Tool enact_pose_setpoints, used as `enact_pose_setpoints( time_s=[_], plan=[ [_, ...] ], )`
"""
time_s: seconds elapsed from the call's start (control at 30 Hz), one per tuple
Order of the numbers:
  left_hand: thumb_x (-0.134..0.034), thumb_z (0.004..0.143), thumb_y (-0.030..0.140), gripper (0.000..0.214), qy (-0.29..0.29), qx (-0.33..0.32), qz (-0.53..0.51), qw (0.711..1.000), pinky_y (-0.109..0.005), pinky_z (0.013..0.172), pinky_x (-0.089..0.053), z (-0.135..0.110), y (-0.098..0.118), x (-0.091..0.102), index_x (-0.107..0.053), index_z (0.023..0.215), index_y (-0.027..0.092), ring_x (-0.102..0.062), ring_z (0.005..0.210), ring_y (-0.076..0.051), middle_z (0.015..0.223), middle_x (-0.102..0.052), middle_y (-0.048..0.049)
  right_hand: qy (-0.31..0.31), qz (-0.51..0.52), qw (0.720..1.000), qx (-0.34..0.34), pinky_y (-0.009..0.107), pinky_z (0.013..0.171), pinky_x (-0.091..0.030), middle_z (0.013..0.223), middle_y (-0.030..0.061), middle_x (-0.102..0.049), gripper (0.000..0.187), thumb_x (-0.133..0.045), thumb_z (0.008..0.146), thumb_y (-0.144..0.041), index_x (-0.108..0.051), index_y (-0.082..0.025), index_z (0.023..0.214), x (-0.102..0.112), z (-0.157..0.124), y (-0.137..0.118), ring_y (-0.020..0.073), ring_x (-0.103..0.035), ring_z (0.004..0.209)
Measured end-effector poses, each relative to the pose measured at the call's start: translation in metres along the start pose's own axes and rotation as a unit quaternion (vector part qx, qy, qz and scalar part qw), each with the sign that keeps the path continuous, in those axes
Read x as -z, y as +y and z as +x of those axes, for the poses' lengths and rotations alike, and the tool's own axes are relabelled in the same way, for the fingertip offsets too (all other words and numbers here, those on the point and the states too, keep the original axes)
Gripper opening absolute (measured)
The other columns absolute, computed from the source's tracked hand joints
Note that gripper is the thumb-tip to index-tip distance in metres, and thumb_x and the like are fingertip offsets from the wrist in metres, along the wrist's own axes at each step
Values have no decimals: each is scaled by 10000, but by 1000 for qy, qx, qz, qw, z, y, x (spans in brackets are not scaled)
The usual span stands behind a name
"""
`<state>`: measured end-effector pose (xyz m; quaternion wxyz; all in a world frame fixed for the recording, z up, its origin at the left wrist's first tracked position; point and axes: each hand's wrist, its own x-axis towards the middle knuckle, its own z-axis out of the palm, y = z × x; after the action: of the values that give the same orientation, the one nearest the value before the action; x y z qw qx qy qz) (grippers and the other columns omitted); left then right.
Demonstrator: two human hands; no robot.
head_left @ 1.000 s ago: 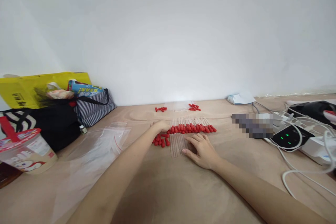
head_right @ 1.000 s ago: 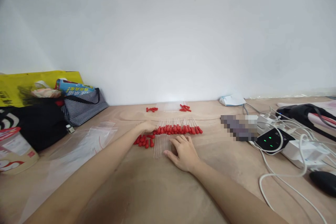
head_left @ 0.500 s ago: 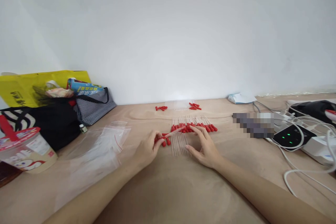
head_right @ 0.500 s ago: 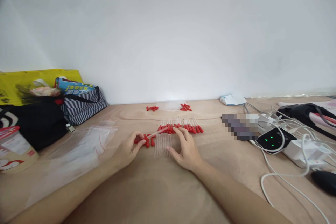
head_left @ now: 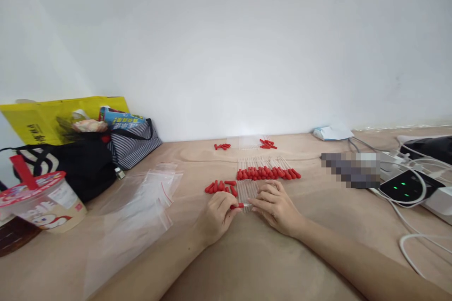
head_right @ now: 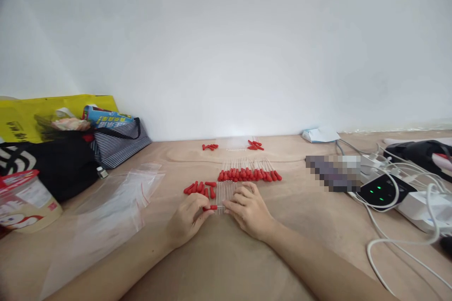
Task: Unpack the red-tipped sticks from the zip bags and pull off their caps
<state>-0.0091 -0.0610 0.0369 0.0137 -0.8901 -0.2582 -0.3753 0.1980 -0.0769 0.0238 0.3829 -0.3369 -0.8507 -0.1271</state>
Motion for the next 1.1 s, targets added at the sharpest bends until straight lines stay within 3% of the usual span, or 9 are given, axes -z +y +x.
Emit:
enact_pose_setpoints(
  time_s=[0.2,0.5,0.8,0.97,1.1],
  plan=[
    [-498,824,340,266,-56,1,5,998,-355,834,-425,3,-1,1,-546,1029,177,-520,949,-203,988,-591,-88,-3,8,1000,5,352,804,-360,704,24,-573,204,-410,855,-190,-606,-190,911,3,1,-3,142,-472,722],
    [-469,845,279,190,-98,-34,5,995,-388,854,-376,2,-1,5,-641,787,225,-551,853,-180,852,-677,-25,-28,6,999,42,327,734,-358,590,17,-493,259,-355,859,-186,-600,-165,780,11,0,-6,140,-428,649],
    [-471,835,217,176,-104,-48,-4,993,-372,783,-385,3,3,9,-623,746,211,-539,780,-175,829,-684,-13,-23,28,998,47,328,728,-349,561,5,-476,258,-349,852,-168,-589,-170,757,11,1,-7,135,-410,627],
    [-428,848,226,227,-72,29,-17,997,-347,761,-423,-5,-10,21,-628,740,208,-551,778,-169,808,-667,-47,-31,0,999,-20,337,713,-343,610,25,-524,254,-354,854,-172,-604,-179,804,18,-14,13,151,-432,670],
    [-448,835,267,198,-21,87,-25,996,-274,672,-455,-12,-15,26,-636,870,214,-541,741,-148,818,-593,-55,-36,-36,996,-74,323,678,-321,658,29,-568,221,-418,853,-250,-632,-201,856,19,-23,24,146,-441,655]
  ],
)
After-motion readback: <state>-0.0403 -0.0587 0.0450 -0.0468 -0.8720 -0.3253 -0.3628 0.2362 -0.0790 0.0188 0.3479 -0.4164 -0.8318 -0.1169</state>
